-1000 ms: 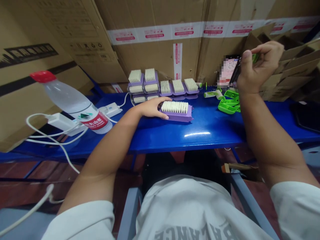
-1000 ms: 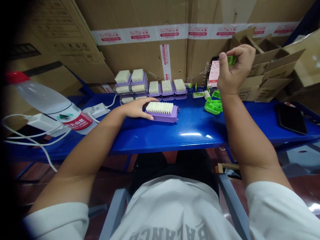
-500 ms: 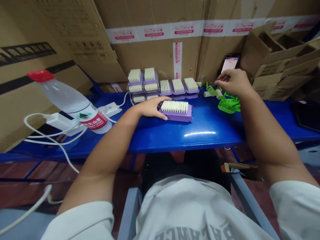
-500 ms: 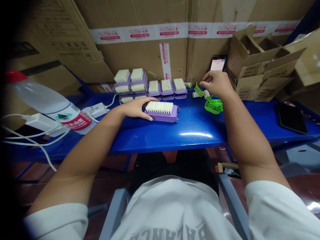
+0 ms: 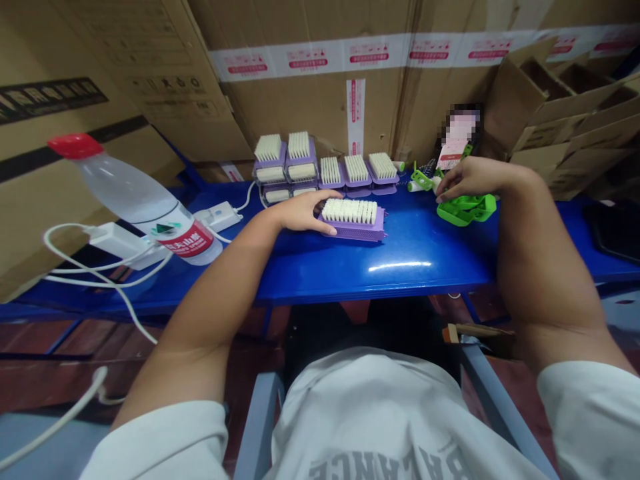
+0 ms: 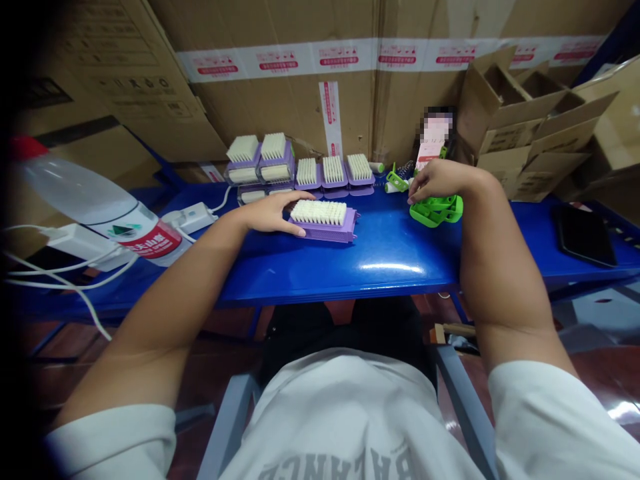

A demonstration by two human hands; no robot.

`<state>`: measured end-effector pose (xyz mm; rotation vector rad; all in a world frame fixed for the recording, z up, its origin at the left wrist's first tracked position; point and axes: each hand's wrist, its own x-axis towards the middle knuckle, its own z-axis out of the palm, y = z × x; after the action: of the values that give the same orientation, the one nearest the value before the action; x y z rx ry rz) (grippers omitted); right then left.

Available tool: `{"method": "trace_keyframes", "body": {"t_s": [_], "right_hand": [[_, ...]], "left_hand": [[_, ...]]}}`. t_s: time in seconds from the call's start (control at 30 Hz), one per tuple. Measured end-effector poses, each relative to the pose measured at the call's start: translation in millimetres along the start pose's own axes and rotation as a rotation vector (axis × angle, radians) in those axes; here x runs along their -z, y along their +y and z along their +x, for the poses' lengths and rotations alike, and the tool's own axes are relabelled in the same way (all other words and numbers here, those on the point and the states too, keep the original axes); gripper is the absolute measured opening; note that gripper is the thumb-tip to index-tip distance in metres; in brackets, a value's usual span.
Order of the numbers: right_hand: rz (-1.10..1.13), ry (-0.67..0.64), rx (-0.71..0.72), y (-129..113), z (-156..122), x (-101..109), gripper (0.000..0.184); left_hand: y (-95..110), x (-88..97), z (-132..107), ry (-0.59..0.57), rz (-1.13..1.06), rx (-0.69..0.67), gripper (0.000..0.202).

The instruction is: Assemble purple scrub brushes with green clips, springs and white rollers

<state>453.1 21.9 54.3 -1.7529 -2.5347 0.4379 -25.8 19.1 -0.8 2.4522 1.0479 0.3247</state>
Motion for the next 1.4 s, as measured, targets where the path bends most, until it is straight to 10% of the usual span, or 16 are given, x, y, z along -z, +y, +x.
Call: {"method": "trace_keyframes", "body": {"t_s": [0.4,0.7,1.13,1.4], "right_hand": [[0.066,-0.056,0.024,-29,4,-12,0.04],[0.118,-0.1,-0.007,-35,7,-18,0.041],[0.065,0.0,0.003,-32,7,-16,0.052],[0.027,-0.017,0.01,-34,12,-21,0.048]], "left_hand": [[-4,-1.9,1,0.023,-0.259,-0.061,0.068],[15,-1.8,0,-0.195,-0.159,-0.242,0.076],[-3,7.3,-1,-0.126,-0.066,-0.194,0.05],[11,0.1,1,-0.229,-0.075,-0.267,0.08]]}}
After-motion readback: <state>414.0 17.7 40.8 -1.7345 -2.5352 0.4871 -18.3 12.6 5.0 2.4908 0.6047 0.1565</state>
